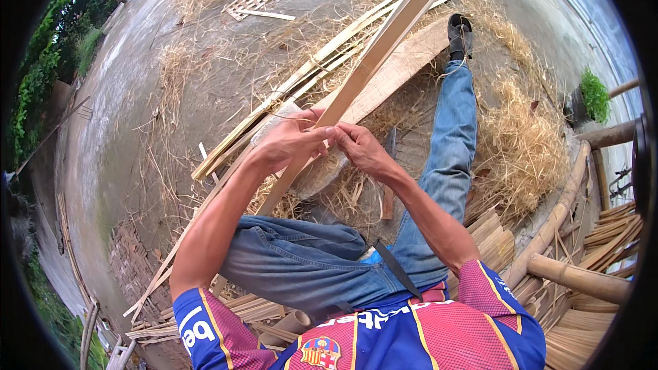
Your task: The person splits long bamboo strips into thinner slats using a machete on a wooden block. They repeatedly strike the bamboo, adjust the pieces, and stack the finished slats on the ground.
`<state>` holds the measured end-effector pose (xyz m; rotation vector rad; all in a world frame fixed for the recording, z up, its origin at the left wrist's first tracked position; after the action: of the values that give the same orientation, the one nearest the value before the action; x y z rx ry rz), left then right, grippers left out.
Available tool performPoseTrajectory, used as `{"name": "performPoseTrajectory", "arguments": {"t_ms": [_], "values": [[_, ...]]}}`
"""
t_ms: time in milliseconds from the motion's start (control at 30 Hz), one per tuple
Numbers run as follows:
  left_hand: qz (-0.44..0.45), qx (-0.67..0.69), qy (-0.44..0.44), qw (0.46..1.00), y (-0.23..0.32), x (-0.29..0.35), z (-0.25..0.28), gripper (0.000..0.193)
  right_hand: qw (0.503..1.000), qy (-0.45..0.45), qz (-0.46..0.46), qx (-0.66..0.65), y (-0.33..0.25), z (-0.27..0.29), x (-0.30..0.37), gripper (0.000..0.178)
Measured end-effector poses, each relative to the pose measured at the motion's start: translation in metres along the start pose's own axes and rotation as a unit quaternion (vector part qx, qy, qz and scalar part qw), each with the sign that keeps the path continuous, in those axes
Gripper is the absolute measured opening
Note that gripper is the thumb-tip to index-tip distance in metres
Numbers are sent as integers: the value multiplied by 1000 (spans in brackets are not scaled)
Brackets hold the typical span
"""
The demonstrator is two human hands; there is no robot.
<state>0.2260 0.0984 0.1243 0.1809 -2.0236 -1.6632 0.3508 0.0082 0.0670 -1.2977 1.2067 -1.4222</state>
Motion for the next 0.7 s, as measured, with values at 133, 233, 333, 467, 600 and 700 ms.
{"name": "performPoseTrajectory", "arguments": {"t_ms": [133, 233, 333, 467, 600, 700], "values": [[0, -189, 76, 979, -5, -1, 10, 38, 992, 24, -35, 122, -6, 8, 15, 32], [-8, -243, 61, 968, -3, -3, 7, 30, 961, 40, 48, 269, -10, 23, 37, 23], [-5, -312, 29, 950, -16, -4, 0, 24, 911, 18, 110, 397, -41, 18, 50, 12], [-2, -377, -49, 925, -9, -2, -5, 20, 811, -16, 198, 551, -75, -10, 52, 8], [-6, -469, -35, 882, -7, -4, -11, 17, 646, -92, 384, 653, -88, -30, 47, 22], [-162, -529, -50, 832, -24, 0, -21, 17, 506, -105, 473, 714, -93, -40, 41, 28]]}}
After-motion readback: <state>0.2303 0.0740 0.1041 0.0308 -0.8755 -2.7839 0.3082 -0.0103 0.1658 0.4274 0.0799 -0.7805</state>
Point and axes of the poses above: each hand's wrist, its own x-axis away from the middle knuckle, its own z-axis out of the back of the hand, y = z × x, the point moved 5 cm from there along -x, towards the middle knuckle, and after that the axes turned 4 degrees about -z, right-handed, at the moved point
